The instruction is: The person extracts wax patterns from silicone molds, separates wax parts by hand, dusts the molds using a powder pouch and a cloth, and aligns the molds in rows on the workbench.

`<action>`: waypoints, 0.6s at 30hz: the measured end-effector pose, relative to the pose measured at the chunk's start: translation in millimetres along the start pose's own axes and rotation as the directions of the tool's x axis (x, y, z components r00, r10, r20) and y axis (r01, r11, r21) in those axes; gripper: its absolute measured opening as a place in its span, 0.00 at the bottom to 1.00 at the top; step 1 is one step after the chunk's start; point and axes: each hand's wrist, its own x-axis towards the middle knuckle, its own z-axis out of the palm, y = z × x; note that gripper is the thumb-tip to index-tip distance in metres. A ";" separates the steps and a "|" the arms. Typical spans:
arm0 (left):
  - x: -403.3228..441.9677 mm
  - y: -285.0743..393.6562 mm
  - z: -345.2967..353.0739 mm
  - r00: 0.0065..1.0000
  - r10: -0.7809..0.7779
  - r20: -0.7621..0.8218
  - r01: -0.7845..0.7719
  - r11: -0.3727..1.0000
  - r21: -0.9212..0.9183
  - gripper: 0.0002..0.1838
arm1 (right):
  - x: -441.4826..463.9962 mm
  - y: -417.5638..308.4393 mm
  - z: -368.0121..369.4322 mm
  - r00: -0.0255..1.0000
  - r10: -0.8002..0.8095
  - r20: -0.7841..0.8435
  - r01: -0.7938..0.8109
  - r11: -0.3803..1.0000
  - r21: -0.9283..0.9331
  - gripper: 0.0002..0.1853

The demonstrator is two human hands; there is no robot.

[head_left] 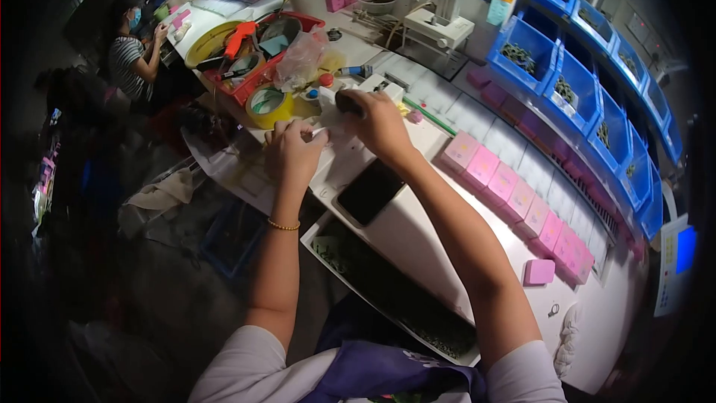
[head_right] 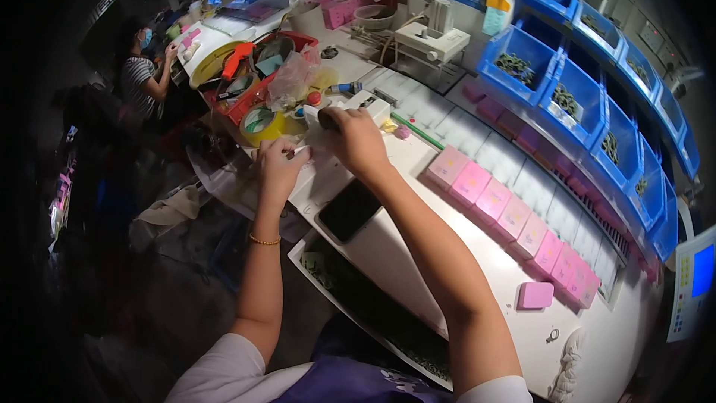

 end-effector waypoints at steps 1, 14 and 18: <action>1.8 2.4 -1.2 0.998 -0.042 0.041 0.040 0.998 0.051 0.14 | -0.4 -5.7 -2.9 0.997 0.039 -0.072 -0.033 0.996 0.083 0.23; 11.4 -61.3 12.6 0.945 0.269 -0.186 -0.254 0.962 0.102 0.22 | -34.0 -16.2 17.2 0.984 -0.143 -0.105 0.131 0.985 -0.114 0.36; -49.0 28.0 -27.0 0.855 0.377 -0.356 -0.417 0.908 -0.038 0.16 | -96.5 -49.8 -53.7 0.969 -0.095 -0.226 0.108 0.993 0.049 0.33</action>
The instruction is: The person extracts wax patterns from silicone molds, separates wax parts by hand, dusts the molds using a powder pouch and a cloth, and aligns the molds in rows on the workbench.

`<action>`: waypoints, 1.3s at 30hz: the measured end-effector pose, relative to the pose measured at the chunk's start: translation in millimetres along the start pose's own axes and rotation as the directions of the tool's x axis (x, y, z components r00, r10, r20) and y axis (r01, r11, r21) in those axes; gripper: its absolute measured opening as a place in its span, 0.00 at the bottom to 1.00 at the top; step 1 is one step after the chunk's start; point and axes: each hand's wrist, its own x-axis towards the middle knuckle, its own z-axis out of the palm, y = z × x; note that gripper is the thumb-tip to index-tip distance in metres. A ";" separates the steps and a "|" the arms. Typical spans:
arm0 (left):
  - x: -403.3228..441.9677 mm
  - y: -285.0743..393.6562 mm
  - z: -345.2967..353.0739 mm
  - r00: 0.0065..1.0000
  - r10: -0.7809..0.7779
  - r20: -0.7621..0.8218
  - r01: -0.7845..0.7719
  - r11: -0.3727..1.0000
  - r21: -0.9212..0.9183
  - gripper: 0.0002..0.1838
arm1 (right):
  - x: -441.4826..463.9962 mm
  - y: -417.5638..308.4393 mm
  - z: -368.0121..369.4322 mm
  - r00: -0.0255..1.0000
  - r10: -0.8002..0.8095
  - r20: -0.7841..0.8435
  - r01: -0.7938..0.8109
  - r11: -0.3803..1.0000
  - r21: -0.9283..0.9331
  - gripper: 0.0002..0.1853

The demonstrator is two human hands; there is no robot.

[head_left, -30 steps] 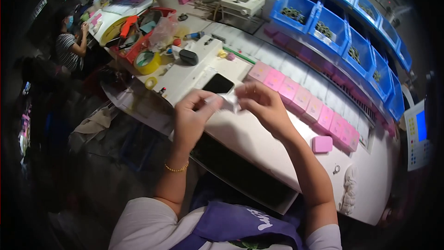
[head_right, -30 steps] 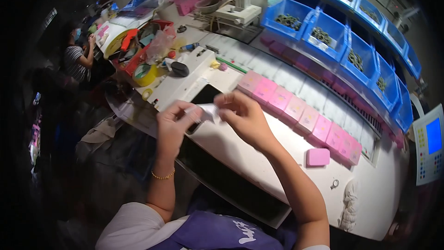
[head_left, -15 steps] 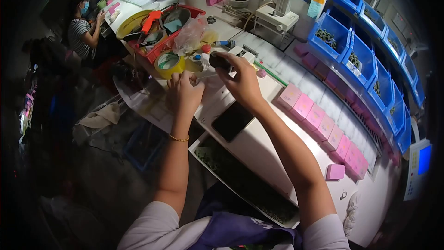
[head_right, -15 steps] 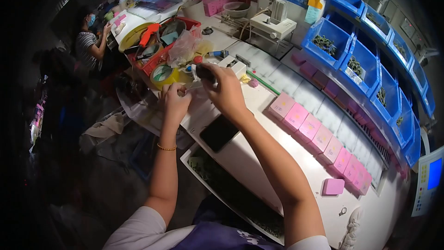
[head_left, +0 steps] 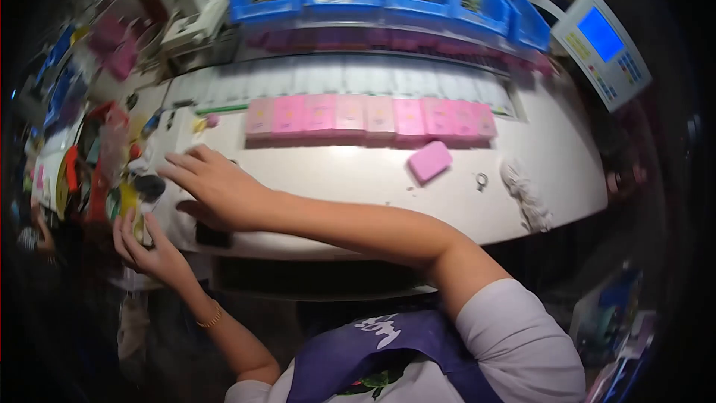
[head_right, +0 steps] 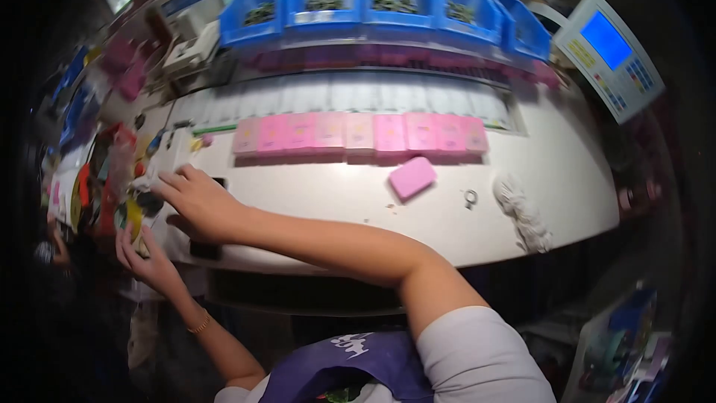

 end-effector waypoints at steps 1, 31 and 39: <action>-13.0 16.5 0.9 0.996 0.047 0.076 -0.037 0.991 -0.129 0.15 | -24.5 -6.8 -27.6 1.000 -0.006 -0.014 0.005 0.999 -0.033 0.30; -144.7 297.9 13.4 0.427 0.612 0.665 0.553 0.405 -0.728 0.31 | -269.7 -105.1 -254.7 0.813 0.381 -0.440 -0.482 0.865 -0.142 0.25; -137.4 299.1 -1.0 0.464 0.630 0.623 0.357 0.510 -0.782 0.33 | -264.2 -103.6 -240.5 0.788 0.392 -0.475 -0.476 0.877 -0.066 0.26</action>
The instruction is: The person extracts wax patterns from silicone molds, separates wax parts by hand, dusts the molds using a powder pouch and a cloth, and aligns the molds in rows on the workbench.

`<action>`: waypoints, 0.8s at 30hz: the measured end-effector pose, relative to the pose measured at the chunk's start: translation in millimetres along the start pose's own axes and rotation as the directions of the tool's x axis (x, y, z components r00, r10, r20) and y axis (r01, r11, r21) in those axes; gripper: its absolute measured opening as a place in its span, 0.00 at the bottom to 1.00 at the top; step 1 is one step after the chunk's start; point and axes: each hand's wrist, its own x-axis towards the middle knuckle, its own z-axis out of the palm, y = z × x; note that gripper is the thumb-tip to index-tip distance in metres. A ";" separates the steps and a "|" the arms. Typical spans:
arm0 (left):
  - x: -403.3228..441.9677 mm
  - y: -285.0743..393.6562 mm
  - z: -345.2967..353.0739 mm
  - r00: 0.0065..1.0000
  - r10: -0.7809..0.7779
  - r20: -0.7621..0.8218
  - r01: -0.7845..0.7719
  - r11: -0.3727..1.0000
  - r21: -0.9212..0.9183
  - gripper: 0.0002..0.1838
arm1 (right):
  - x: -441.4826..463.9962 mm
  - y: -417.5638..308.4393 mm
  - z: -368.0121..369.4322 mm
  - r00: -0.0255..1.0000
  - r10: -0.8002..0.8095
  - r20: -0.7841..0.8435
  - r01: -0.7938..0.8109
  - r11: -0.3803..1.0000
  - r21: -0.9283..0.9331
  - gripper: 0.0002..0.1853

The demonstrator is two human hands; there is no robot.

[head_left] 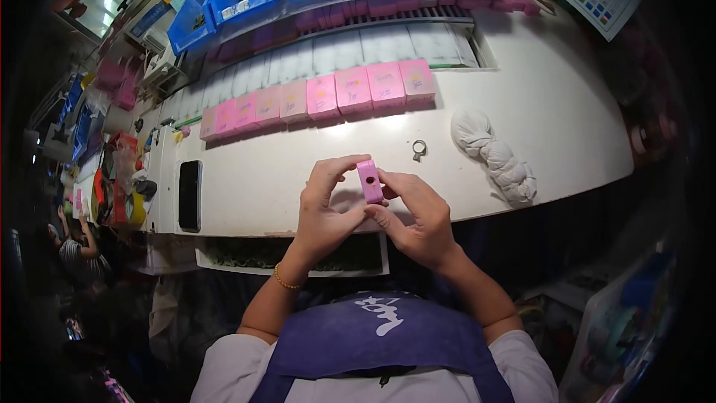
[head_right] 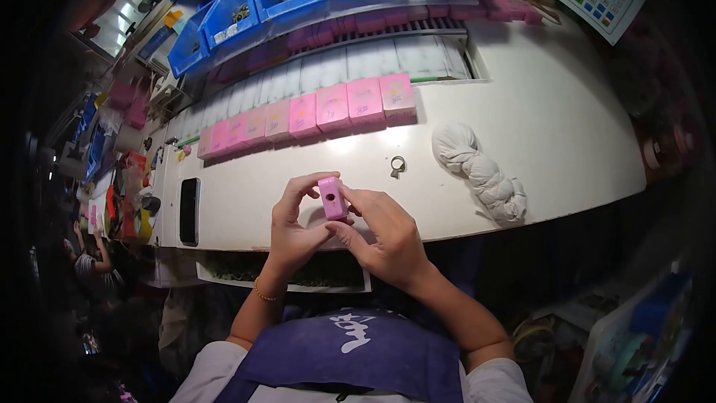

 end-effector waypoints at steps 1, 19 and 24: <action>-1.8 1.9 -0.7 1.000 -0.006 -0.003 0.006 1.000 0.001 0.33 | -0.5 -0.8 0.7 1.000 -0.001 0.021 0.001 1.000 -0.013 0.26; -19.7 -7.3 2.4 0.976 -0.217 0.024 0.218 0.955 -0.203 0.32 | 0.9 17.0 -8.6 0.809 0.526 0.263 -0.588 0.702 0.403 0.14; -19.3 -24.3 -13.3 0.984 -0.162 -0.072 0.159 0.986 -0.051 0.33 | 25.8 33.7 -50.2 0.998 0.041 0.054 -0.008 0.861 -0.509 0.16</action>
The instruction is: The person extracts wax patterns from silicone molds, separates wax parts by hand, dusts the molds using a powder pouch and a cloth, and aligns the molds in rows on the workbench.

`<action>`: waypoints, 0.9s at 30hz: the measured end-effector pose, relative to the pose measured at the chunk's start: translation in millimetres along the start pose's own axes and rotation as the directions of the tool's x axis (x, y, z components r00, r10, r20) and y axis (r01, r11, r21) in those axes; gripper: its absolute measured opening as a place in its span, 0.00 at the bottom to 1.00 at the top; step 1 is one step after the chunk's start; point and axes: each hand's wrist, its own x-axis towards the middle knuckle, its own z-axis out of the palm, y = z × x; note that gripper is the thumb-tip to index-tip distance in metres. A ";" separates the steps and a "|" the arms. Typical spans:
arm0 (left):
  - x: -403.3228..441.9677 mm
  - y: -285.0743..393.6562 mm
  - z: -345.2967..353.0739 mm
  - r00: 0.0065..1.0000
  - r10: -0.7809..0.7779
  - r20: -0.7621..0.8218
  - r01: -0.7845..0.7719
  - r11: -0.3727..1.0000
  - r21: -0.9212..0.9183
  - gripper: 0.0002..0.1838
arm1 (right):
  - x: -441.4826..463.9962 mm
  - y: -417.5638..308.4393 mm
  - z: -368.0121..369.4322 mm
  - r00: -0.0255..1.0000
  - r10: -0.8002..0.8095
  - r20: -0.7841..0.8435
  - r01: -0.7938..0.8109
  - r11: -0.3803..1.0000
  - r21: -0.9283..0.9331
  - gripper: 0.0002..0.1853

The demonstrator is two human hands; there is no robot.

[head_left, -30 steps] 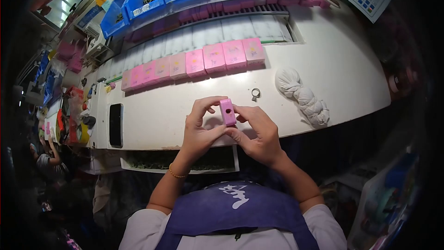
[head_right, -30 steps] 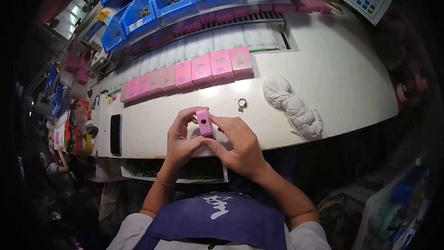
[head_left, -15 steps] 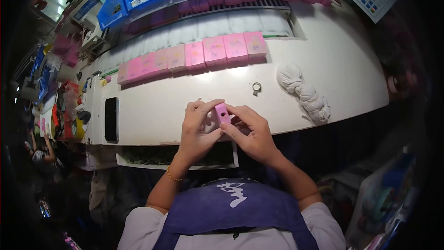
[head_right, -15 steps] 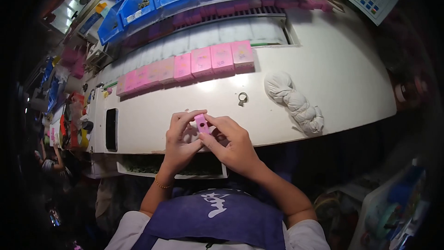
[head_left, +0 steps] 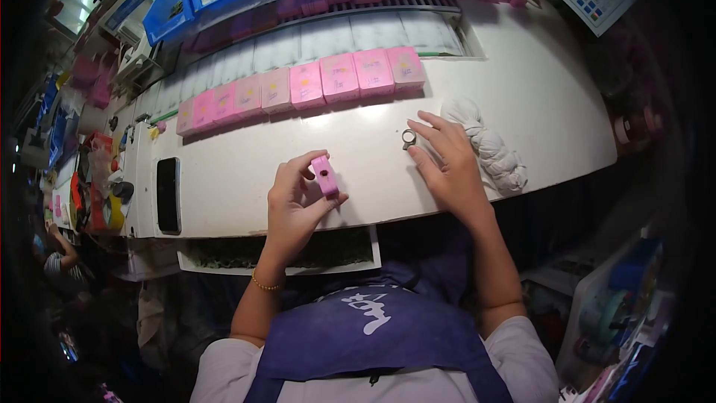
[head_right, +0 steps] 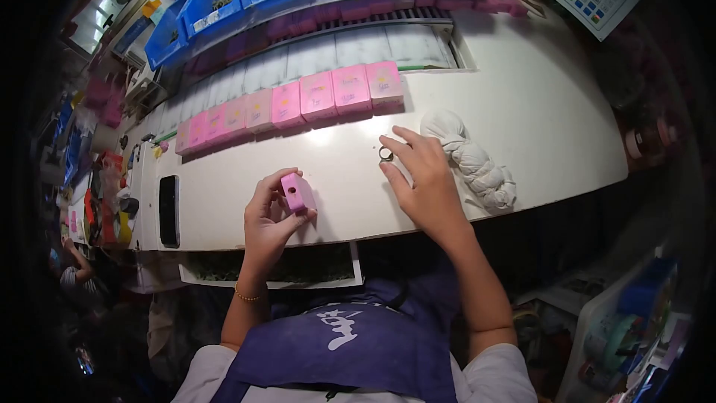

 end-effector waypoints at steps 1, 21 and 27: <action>-0.3 1.1 0.5 1.000 -0.004 -0.007 0.004 1.000 0.004 0.33 | 0.2 -5.6 0.1 1.000 -0.005 0.004 0.004 1.000 0.006 0.16; -4.8 8.9 -3.1 0.990 0.071 0.122 -0.092 0.980 0.175 0.37 | -6.0 -60.4 56.3 0.981 0.084 0.173 -0.141 0.927 0.348 0.13; -4.9 5.4 7.5 0.998 0.055 -0.012 -0.053 0.993 0.101 0.31 | -18.1 -74.7 63.5 0.897 0.209 0.390 -0.428 0.633 0.645 0.18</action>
